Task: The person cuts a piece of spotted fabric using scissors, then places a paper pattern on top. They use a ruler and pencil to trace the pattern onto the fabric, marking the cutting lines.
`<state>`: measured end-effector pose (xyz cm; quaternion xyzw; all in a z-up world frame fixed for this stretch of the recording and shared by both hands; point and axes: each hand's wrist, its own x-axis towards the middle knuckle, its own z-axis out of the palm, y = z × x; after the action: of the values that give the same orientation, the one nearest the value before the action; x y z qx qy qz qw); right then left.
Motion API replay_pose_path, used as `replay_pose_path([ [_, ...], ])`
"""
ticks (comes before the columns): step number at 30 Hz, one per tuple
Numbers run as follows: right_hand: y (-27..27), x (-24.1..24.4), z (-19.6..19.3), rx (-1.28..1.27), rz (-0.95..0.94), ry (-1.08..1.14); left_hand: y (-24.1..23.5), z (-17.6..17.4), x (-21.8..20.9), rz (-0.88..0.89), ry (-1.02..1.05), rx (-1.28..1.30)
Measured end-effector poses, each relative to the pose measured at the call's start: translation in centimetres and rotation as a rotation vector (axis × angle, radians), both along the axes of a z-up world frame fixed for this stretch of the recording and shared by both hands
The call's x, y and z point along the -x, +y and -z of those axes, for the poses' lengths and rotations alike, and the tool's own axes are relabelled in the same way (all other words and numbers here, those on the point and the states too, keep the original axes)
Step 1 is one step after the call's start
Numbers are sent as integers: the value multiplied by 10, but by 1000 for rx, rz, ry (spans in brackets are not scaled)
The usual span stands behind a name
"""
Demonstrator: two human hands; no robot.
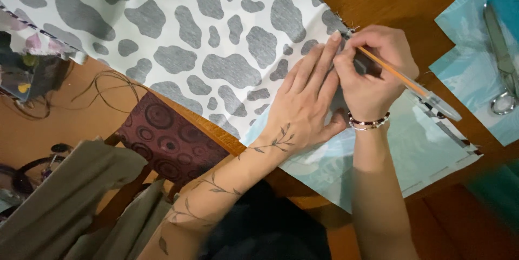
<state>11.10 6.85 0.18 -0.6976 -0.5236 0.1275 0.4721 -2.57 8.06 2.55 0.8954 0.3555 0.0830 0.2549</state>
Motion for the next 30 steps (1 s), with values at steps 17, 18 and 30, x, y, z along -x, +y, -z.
replay_pose_path([
  [17,-3,1,3,-12,-43,-6,-6,19,5,-12,-87,-148],
  [18,-2,1,3,-15,-41,-17,-6,20,6,-19,-97,-148],
  [30,-1,3,2,-9,-8,-8,-5,19,4,-43,-126,-173],
])
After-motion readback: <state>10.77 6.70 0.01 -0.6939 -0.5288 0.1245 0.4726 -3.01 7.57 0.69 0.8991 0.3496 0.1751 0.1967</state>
